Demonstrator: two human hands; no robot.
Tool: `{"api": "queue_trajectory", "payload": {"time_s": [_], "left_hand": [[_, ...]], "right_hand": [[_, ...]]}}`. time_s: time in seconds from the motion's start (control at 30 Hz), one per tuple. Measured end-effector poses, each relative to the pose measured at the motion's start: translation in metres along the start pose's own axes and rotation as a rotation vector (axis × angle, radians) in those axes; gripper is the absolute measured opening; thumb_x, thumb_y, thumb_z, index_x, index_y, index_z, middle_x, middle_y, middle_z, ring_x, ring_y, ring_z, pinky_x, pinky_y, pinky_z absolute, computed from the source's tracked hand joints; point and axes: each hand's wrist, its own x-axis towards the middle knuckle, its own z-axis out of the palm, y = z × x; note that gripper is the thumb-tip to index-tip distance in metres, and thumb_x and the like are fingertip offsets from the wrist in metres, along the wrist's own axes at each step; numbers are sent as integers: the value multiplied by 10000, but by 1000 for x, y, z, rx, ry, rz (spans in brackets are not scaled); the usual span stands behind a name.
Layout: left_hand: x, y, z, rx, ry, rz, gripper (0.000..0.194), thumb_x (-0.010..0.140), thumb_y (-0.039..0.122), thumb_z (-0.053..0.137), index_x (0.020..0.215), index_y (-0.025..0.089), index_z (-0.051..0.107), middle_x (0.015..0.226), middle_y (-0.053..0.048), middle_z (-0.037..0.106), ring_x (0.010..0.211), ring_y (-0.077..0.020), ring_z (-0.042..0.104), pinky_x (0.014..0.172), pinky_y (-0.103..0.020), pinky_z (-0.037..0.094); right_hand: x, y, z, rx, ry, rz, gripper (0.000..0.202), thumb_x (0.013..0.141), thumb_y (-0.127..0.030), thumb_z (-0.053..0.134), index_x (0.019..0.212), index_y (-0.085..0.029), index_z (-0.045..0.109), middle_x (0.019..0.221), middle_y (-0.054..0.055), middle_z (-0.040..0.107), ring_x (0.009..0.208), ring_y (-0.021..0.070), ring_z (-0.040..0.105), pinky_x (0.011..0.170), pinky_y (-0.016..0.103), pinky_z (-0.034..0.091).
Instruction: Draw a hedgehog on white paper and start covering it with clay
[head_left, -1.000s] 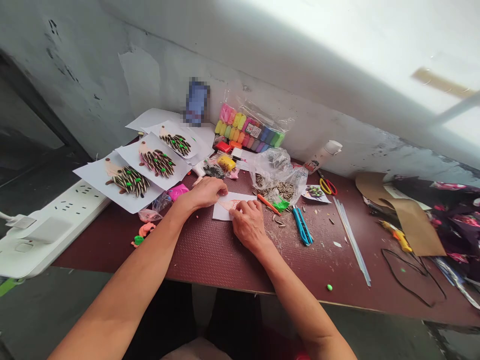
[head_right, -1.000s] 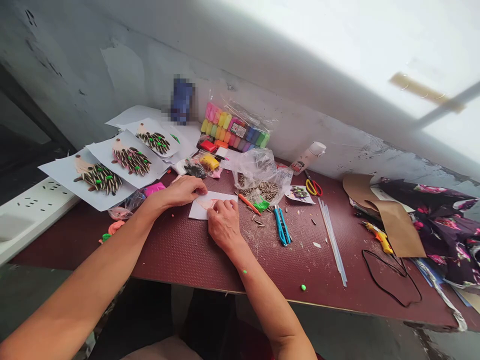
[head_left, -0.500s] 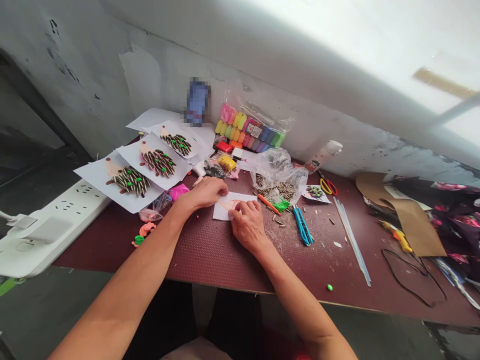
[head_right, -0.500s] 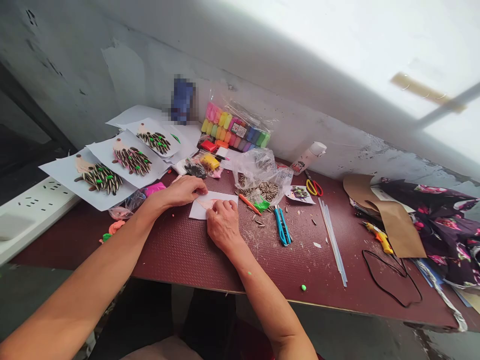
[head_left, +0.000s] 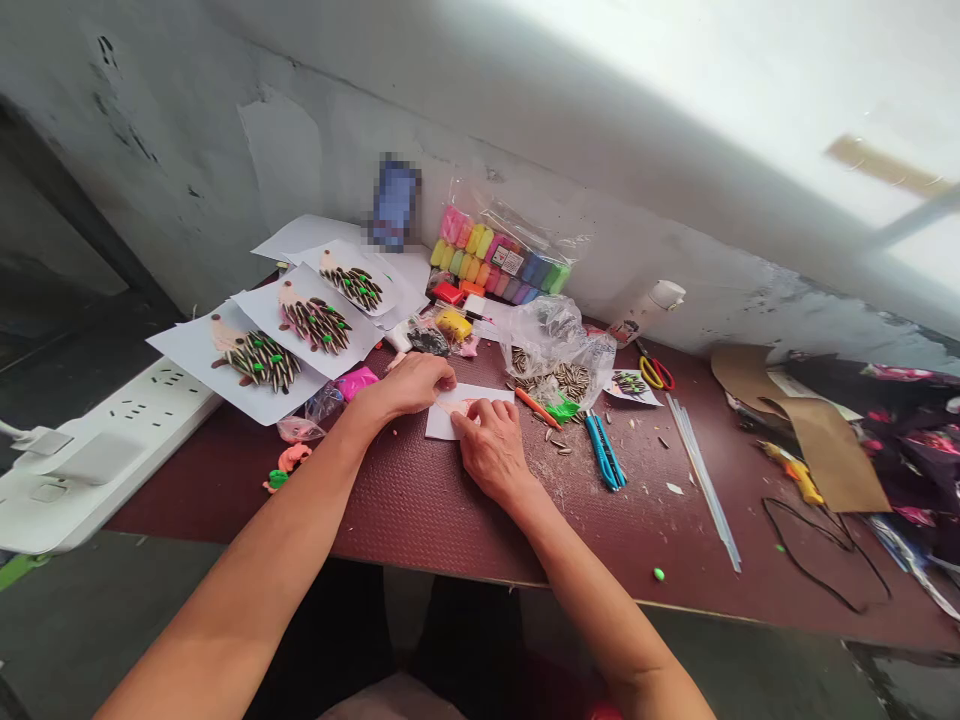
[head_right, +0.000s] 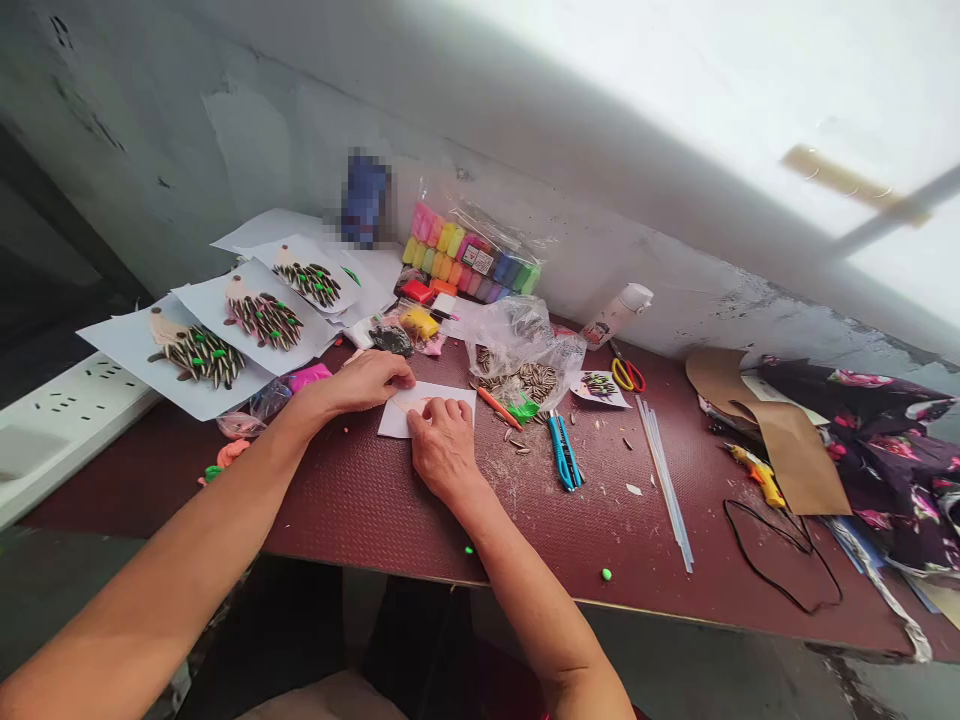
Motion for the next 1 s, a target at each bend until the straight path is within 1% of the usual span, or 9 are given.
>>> {"api": "queue_trajectory", "payload": {"time_s": [0.1,0.23,0.43,0.5,0.6,0.73,0.9,1.0], "left_hand": [[0,0,1,-5,6,-10,359,791,101,557,1027,278,762,1110,-18,760,1100,-235,654,995,-341,461],[1,0,0,10,-6,-5,357,795,106,559,1035,276,762,1119,-22,759,1104,-237,653,989,-343,463],[0,1,-1,15,0,4,350,797,113,556,1033,264,765,1112,-27,762,1087,-237,657,974,-340,470],[0,1,-1,11,10,3,350,791,109,559,1025,266,766,1101,-21,765,1083,-228,658,973,-327,471],[0,0,0,5,15,5,346,786,109,560,1013,270,766,1090,-14,768,1084,-223,657,976,-321,470],[0,0,0,3,11,16,354,780,104,558,1016,269,764,1090,-14,770,1086,-223,659,977,-325,470],[0,2,-1,4,2,1,357,775,93,559,1011,265,765,1102,-22,766,1089,-233,661,972,-337,471],[0,3,-2,9,-4,2,362,770,82,557,1009,259,764,1107,-24,764,1087,-235,662,967,-337,471]], "right_hand": [[-1,0,0,-3,8,-6,191,962,-184,517,1004,-206,702,1036,80,634,924,225,448,877,360,279],[-1,-1,1,-12,5,-26,198,939,-164,539,1049,-202,699,1048,85,637,933,231,457,887,363,288],[-1,-4,2,-44,6,-50,227,952,-145,511,1069,-168,704,1028,112,641,949,244,462,909,376,293],[-1,-3,2,-22,17,-31,226,953,-152,517,1072,-178,707,1028,103,639,940,239,461,902,368,297],[-2,1,1,7,39,37,246,954,-153,517,1105,-198,706,1041,90,635,932,232,458,892,363,297],[-1,3,1,-3,13,110,293,951,-136,499,1166,-198,689,1046,97,626,931,237,450,877,370,297],[0,4,0,-2,-47,114,289,958,-147,499,1146,-239,699,1062,91,617,939,238,448,868,370,293],[0,5,0,-1,-50,106,272,964,-165,504,1124,-241,711,1068,89,620,943,237,449,870,368,290]]}}
